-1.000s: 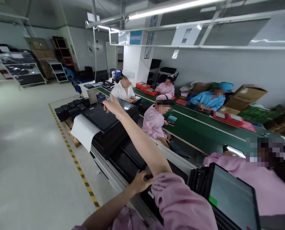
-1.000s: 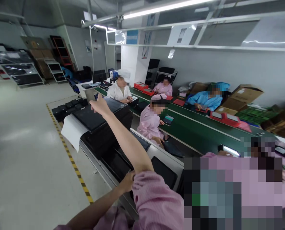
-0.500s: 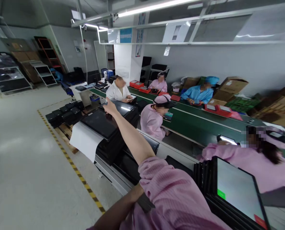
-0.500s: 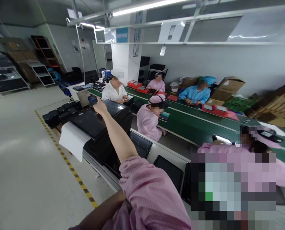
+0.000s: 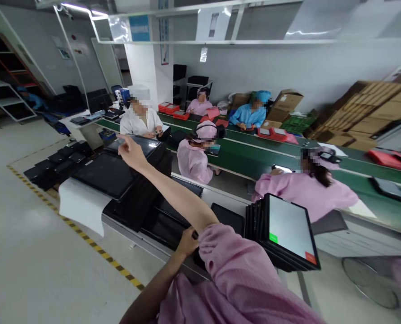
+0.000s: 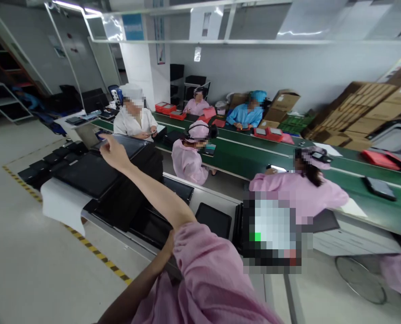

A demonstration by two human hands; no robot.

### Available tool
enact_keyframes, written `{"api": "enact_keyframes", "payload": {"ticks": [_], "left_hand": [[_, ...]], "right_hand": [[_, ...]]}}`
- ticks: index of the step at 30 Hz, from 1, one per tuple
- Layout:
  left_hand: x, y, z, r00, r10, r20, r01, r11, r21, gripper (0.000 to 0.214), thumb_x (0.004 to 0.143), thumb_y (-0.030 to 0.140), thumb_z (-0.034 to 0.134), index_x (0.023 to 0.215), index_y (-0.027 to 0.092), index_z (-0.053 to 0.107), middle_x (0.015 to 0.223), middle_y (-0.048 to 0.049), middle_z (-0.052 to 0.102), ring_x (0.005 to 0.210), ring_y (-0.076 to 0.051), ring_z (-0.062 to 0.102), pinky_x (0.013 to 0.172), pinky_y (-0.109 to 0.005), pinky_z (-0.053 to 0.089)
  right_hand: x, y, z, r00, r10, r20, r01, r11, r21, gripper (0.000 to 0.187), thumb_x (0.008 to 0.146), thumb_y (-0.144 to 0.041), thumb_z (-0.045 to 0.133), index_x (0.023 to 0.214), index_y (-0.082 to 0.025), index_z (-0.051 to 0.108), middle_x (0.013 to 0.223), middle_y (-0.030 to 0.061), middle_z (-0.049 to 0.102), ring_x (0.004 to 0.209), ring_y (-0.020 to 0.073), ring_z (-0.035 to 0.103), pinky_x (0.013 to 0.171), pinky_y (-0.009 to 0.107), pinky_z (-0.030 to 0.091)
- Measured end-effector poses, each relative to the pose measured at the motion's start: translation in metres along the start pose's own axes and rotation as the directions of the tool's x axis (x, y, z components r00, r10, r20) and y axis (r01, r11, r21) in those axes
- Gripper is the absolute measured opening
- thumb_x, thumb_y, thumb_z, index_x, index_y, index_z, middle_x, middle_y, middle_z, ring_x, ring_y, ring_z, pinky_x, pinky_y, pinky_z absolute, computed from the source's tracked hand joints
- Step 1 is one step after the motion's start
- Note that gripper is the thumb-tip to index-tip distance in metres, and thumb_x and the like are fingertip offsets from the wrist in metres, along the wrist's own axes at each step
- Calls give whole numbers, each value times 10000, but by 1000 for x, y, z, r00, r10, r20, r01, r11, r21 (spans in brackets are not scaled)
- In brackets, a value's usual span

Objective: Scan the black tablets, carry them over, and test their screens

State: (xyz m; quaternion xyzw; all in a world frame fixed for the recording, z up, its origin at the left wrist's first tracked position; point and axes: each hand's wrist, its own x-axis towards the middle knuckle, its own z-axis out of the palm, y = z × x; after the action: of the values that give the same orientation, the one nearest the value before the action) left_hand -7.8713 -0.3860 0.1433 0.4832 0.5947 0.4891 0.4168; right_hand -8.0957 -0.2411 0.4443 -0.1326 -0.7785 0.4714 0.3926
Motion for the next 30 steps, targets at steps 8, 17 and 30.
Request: {"api": "enact_keyframes", "payload": {"ticks": [8,17,30], "left_hand": [[20,-20,13,994,106,-12,-105,992,63,201,875,384,757,952,206,808,1015,-70,835,949,-241,762,899,-343,584],[22,-20,12,993,115,-20,-113,990,87,316,916,521,712,909,216,795,951,-59,800,897,-213,746,848,-328,556],[-46,-54,-16,992,-72,-104,79,995,62,557,987,701,554,900,207,796,871,-64,809,858,-227,732,779,-308,553]], "right_hand": [[-279,50,-144,966,94,-242,-157,954,-255,293,1035,-387,549,1154,-327,810,955,47,794,900,286,765,877,457,635],[-454,90,-193,836,167,-523,-416,813,-406,287,1060,-289,561,1222,-275,798,1203,107,809,1171,297,756,1054,487,626],[-441,96,-192,856,156,-492,-381,834,-400,322,1000,-256,518,1072,-238,832,1128,81,849,1096,252,764,996,391,607]]}}
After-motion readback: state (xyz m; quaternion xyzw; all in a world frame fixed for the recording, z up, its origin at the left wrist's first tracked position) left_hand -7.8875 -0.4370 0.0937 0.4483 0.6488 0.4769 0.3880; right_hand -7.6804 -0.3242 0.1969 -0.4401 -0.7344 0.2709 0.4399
